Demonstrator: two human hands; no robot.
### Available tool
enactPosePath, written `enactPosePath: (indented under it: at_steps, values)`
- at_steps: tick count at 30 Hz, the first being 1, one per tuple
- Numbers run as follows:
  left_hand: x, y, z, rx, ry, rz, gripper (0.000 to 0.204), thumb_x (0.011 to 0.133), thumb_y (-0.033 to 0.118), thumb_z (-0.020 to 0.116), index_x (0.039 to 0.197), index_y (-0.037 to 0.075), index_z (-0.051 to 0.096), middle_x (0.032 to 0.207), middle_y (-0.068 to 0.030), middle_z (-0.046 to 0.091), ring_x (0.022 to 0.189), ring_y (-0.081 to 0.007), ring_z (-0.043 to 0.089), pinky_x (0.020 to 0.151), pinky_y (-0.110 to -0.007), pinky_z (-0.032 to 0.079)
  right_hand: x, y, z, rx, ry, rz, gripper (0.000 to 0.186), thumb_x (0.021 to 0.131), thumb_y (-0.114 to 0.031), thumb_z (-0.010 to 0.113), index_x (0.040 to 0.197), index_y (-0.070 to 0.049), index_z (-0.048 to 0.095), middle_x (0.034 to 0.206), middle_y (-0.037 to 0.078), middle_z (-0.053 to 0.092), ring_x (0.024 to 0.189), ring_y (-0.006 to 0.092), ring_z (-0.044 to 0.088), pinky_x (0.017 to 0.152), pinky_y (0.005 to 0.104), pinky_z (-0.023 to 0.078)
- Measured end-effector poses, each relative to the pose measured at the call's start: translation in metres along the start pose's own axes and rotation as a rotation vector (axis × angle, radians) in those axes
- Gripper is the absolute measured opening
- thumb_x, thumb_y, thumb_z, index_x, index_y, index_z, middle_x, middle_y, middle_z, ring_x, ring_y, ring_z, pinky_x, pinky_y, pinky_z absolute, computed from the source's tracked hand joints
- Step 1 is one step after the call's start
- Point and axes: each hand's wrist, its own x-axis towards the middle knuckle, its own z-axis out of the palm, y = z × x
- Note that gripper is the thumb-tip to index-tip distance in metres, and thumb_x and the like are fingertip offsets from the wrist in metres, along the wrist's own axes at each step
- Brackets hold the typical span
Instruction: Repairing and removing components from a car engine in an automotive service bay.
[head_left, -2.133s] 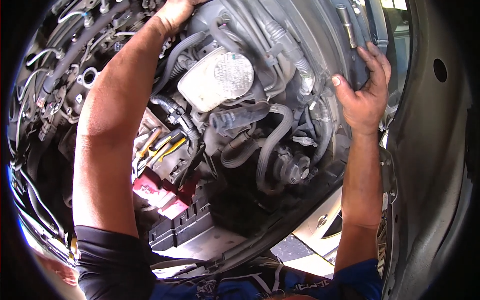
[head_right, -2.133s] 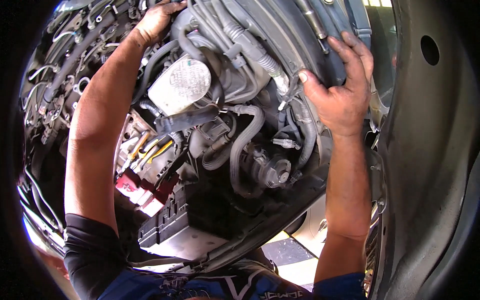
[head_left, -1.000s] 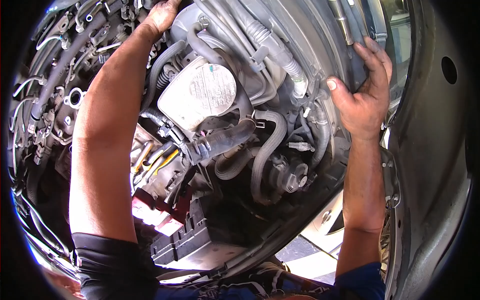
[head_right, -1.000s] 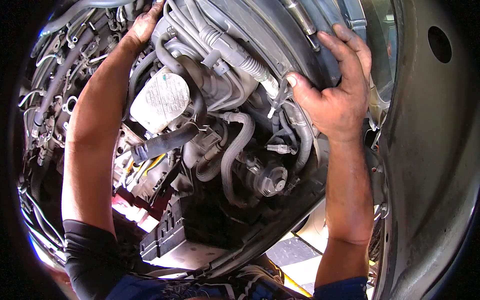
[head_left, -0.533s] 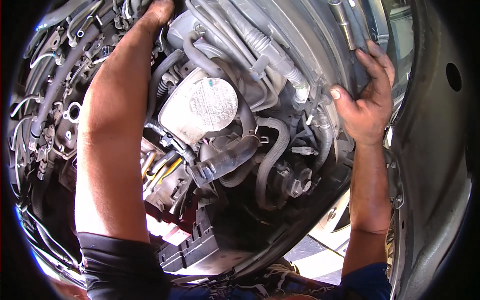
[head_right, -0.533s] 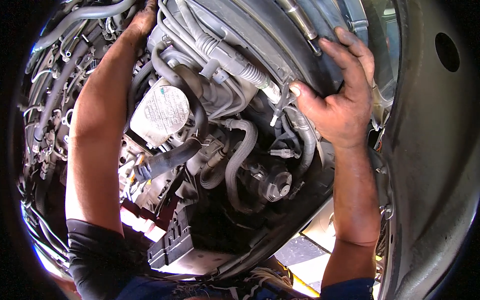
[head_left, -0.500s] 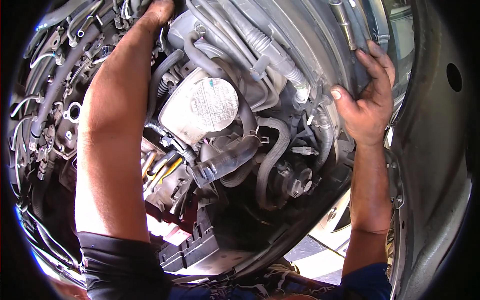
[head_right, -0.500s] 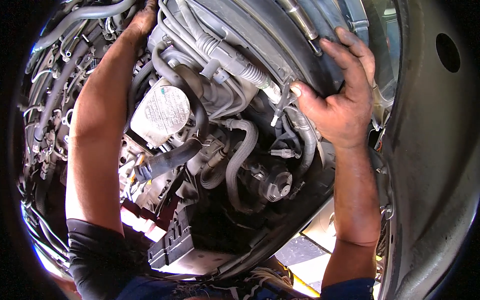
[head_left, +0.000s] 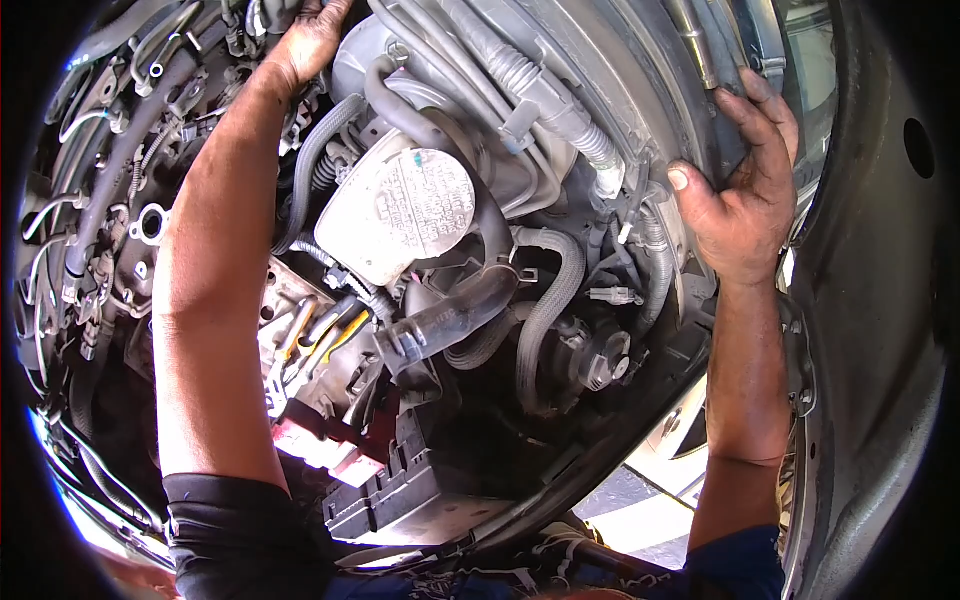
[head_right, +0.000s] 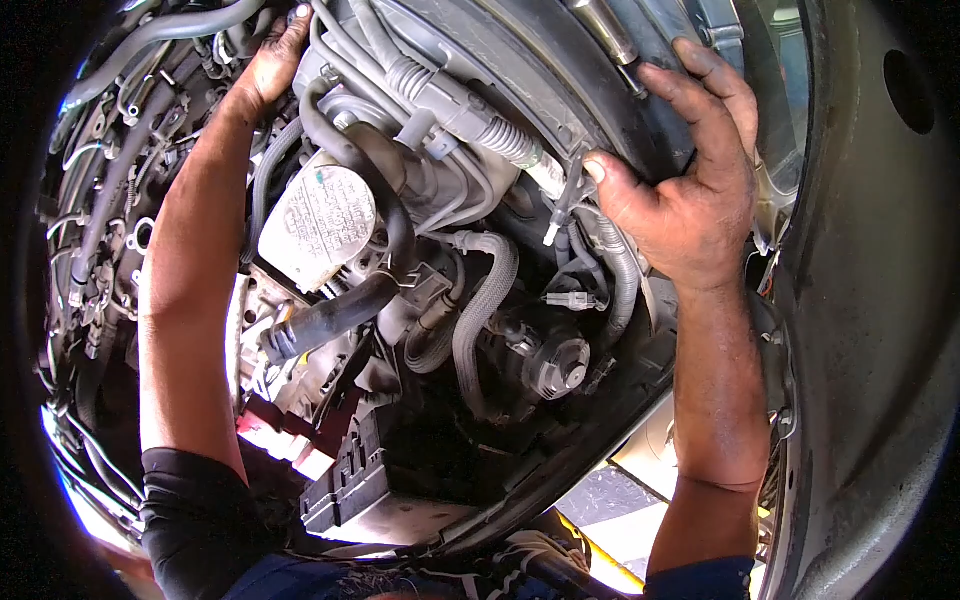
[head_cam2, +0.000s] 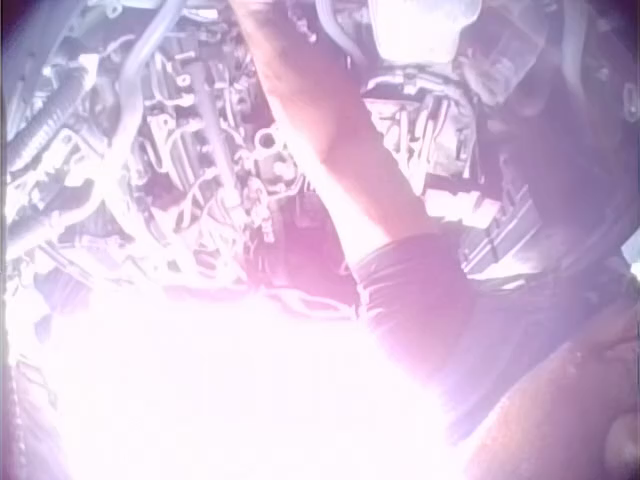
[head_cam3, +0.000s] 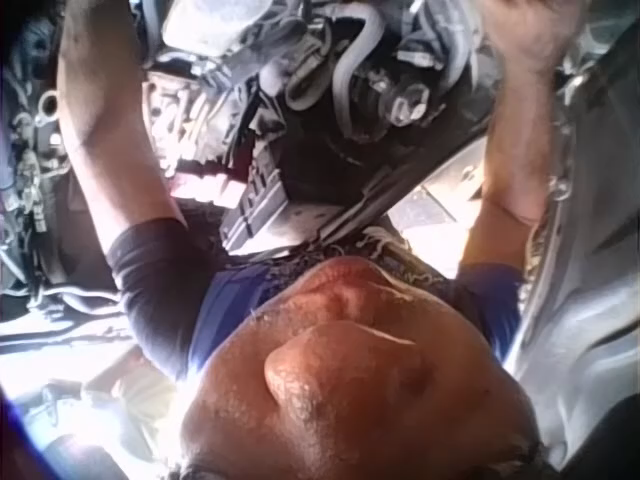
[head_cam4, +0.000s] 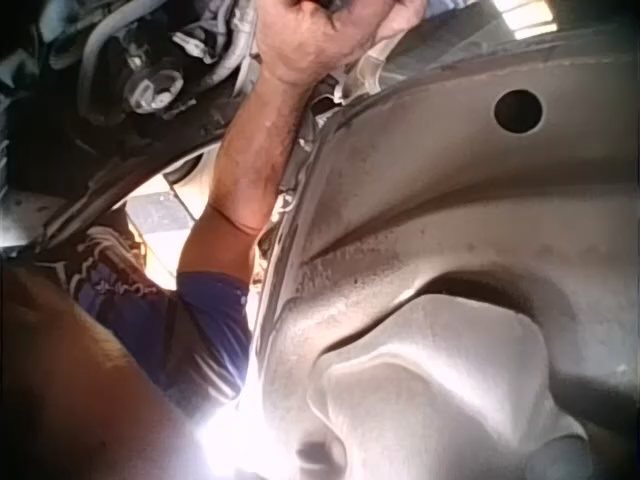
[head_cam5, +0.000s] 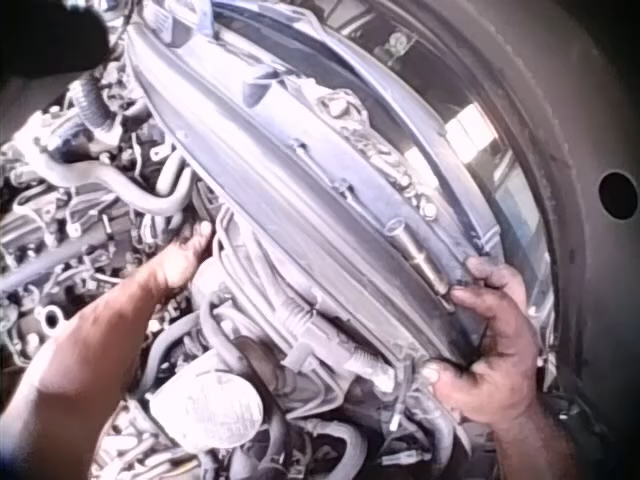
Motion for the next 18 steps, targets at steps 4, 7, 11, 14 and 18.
enactPosePath:
  at_steps: [4,7,11,14,18]
  values:
    - [0.018,-0.065,-0.029,-0.226,-0.414,-0.222,0.066,0.102,0.054,0.043,0.144,0.003,0.048,0.144,-0.0160,0.051,0.132,-0.0243,0.045,0.115,-0.036,0.029,0.007,-0.007,-0.003,-0.069,0.041,0.009,0.068,0.062,-0.008,0.085,0.126,-0.011,0.062,0.139,0.012,0.049,0.130,0.0268,0.048,0.108,0.0405,0.044]
    - [0.004,-0.073,-0.031,-0.274,-0.514,-0.277,0.070,0.101,0.058,0.040,0.145,0.004,0.044,0.141,-0.0137,0.051,0.130,-0.0235,0.044,0.114,-0.035,0.028,0.004,-0.003,0.004,-0.051,0.044,0.017,0.068,0.062,-0.008,0.085,0.126,-0.011,0.062,0.139,0.011,0.048,0.130,0.0267,0.048,0.108,0.0407,0.044]
    - [-0.006,-0.058,-0.029,-0.324,-0.510,-0.320,0.073,0.101,0.062,0.039,0.145,0.004,0.045,0.142,-0.0130,0.051,0.131,-0.0227,0.044,0.114,-0.035,0.028,0.005,-0.003,0.003,-0.035,0.052,0.001,0.068,0.062,-0.008,0.085,0.125,-0.011,0.062,0.139,0.011,0.048,0.130,0.0269,0.048,0.108,0.0407,0.044]
    - [0.007,-0.051,-0.027,-0.231,-0.338,-0.381,0.070,0.101,0.059,0.040,0.141,0.003,0.050,0.140,-0.0167,0.055,0.130,-0.0253,0.049,0.112,-0.037,0.033,0.006,-0.005,0.002,-0.022,0.053,0.000,0.067,0.062,-0.008,0.085,0.126,-0.011,0.062,0.139,0.011,0.048,0.130,0.0272,0.048,0.108,0.0406,0.044]
    - [0.025,-0.025,-0.010,0.054,-0.352,-0.588,0.082,0.102,0.064,0.019,0.147,0.000,0.043,0.149,-0.0244,0.045,0.144,-0.0377,0.035,0.118,-0.041,0.029,0.002,-0.001,-0.002,-0.038,0.041,0.009,0.068,0.062,-0.007,0.085,0.126,-0.010,0.062,0.140,0.012,0.048,0.131,0.0272,0.048,0.109,0.0405,0.043]
